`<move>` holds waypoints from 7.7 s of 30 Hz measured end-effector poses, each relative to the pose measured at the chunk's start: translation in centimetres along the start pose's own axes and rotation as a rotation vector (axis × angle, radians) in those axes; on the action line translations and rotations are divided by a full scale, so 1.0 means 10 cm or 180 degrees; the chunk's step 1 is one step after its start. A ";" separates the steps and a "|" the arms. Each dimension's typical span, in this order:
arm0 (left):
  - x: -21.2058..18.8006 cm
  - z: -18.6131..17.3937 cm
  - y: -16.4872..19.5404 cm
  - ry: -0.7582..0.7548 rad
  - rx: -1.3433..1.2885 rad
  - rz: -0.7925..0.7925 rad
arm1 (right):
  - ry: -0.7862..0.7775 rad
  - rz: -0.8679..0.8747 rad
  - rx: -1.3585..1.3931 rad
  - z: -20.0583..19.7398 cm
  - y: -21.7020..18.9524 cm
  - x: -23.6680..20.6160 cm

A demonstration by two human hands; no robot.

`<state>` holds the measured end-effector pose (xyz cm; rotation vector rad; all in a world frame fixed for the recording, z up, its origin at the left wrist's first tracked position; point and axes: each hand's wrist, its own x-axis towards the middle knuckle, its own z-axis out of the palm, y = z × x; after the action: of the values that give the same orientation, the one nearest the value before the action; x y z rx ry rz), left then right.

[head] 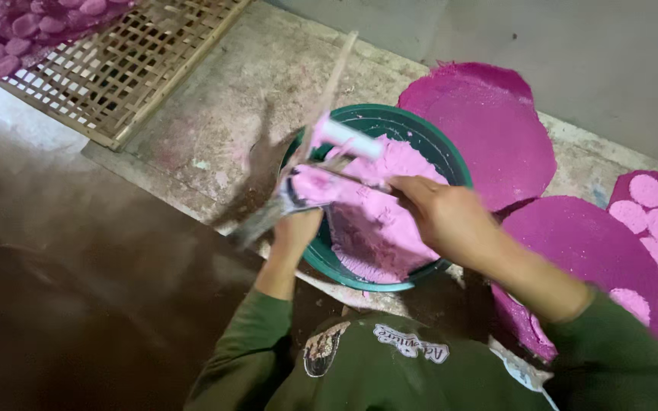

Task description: The person uses a manual press to form pink dough into small round discs, repeatedly loading dough, pressing, and ejecting the discs onto a tray. The person then transfers the formed discs into a steamer and places them on a drying rack.

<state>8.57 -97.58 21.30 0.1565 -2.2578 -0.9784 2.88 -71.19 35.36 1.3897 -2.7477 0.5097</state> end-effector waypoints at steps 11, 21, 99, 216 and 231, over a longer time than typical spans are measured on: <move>0.25 -0.11 0.42 -0.0454 0.1235 -0.0016 | -0.0321 0.1016 0.2470 0.92 0.29 -0.11; 0.26 0.11 -0.12 0.0177 0.0704 0.0267 | -0.0190 0.0744 0.2287 1.15 0.03 -0.25; -0.94 5.36 2.72 -0.2643 -0.4375 -0.2666 | -0.0580 0.2598 0.2060 0.15 4.04 -4.53; -1.57 4.51 2.57 -0.1361 -0.7446 -0.2512 | -0.1685 0.3492 0.1714 -0.25 2.75 -3.92; -1.23 4.75 2.45 -0.1583 -0.6993 -0.2302 | -0.0703 0.2844 0.0971 0.03 2.84 -3.85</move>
<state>-7.71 -46.91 7.90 -0.3041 -0.1763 -3.3176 3.81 -25.60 20.92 0.1277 -3.4807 0.8476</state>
